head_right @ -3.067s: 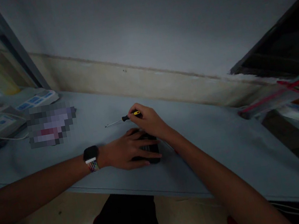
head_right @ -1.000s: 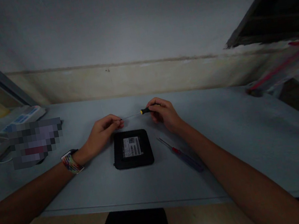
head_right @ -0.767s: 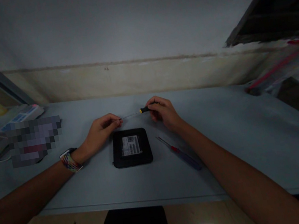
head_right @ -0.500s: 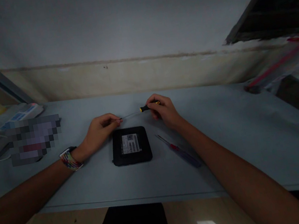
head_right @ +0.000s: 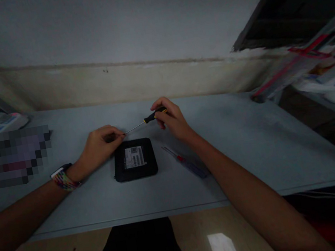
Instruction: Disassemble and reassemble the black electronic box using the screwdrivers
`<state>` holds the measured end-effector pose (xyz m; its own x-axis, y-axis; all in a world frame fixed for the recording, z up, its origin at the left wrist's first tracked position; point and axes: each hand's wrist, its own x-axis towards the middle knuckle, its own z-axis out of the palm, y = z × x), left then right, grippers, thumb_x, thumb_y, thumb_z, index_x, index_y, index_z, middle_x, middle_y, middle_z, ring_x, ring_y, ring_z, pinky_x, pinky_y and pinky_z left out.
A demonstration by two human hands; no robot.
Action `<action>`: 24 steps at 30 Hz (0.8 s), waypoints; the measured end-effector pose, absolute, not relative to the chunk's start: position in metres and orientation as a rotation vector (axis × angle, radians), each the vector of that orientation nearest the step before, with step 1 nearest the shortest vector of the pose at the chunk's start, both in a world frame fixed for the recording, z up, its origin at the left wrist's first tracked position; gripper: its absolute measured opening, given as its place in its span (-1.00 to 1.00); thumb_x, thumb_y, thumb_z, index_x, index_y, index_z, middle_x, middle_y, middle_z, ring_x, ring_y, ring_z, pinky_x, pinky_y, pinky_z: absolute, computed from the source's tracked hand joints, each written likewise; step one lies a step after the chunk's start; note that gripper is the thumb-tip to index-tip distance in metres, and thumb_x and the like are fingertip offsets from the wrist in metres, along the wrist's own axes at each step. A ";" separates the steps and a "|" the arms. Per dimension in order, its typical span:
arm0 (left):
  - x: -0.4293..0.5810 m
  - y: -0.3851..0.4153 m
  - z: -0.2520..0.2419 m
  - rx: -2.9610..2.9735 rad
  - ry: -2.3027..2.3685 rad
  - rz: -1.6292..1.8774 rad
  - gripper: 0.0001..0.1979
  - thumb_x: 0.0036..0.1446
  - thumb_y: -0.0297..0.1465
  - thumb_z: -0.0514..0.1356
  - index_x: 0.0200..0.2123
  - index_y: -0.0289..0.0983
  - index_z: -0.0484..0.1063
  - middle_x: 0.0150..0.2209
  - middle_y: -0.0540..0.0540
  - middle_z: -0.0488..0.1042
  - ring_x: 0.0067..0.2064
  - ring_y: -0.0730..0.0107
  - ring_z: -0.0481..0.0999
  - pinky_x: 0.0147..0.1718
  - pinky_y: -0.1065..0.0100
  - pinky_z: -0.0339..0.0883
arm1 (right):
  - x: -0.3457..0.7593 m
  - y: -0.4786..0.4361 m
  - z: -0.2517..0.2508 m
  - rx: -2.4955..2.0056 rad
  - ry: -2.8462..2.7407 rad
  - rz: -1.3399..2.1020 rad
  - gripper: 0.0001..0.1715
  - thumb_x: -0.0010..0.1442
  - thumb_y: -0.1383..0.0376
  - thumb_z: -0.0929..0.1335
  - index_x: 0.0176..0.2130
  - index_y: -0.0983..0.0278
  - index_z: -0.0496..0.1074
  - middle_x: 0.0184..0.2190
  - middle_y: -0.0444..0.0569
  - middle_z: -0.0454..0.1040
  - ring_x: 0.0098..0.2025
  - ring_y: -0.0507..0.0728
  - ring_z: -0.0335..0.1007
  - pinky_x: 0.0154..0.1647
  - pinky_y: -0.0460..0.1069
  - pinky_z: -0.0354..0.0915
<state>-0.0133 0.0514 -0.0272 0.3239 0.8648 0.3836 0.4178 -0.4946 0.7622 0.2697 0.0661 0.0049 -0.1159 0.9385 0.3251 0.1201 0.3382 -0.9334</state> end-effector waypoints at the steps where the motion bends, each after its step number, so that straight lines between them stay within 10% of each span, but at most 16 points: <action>1: -0.013 0.051 -0.027 2.046 1.127 1.084 -0.89 0.26 -0.38 0.33 -0.25 -0.21 0.70 -0.22 -0.11 0.71 -0.21 0.27 0.65 -0.17 0.24 0.48 | 0.269 0.066 0.005 -0.979 -1.476 0.987 -0.81 0.17 0.18 0.45 -0.18 0.12 0.47 -0.44 -0.20 0.40 -0.56 0.02 0.30 -0.57 -0.01 0.22; 9: -0.013 0.052 -0.028 2.015 1.148 1.090 -0.89 0.24 -0.37 0.33 -0.26 -0.21 0.70 -0.23 -0.11 0.72 -0.23 0.26 0.65 -0.17 0.21 0.51 | 0.263 0.062 0.012 -0.905 -1.306 1.089 -0.44 0.10 -0.08 0.64 -0.20 0.11 0.37 -0.42 -0.22 0.56 -0.54 0.03 0.46 -0.53 -0.04 0.36; 24: -0.013 0.056 -0.033 1.809 1.089 1.123 -0.83 0.24 -0.27 0.37 -0.21 -0.24 0.70 -0.19 -0.14 0.74 -0.22 0.28 0.68 -0.17 0.24 0.54 | 0.257 0.056 0.021 -0.851 -1.154 1.250 -0.48 0.02 0.08 0.66 -0.07 0.11 0.55 -0.27 -0.15 0.58 -0.27 0.07 0.60 -0.32 -0.05 0.57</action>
<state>-0.0130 0.0562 -0.0335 0.2589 0.9165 0.3049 0.2767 -0.3728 0.8857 0.2573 0.0564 0.0210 -0.0600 0.9811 0.1841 -0.2614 0.1626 -0.9514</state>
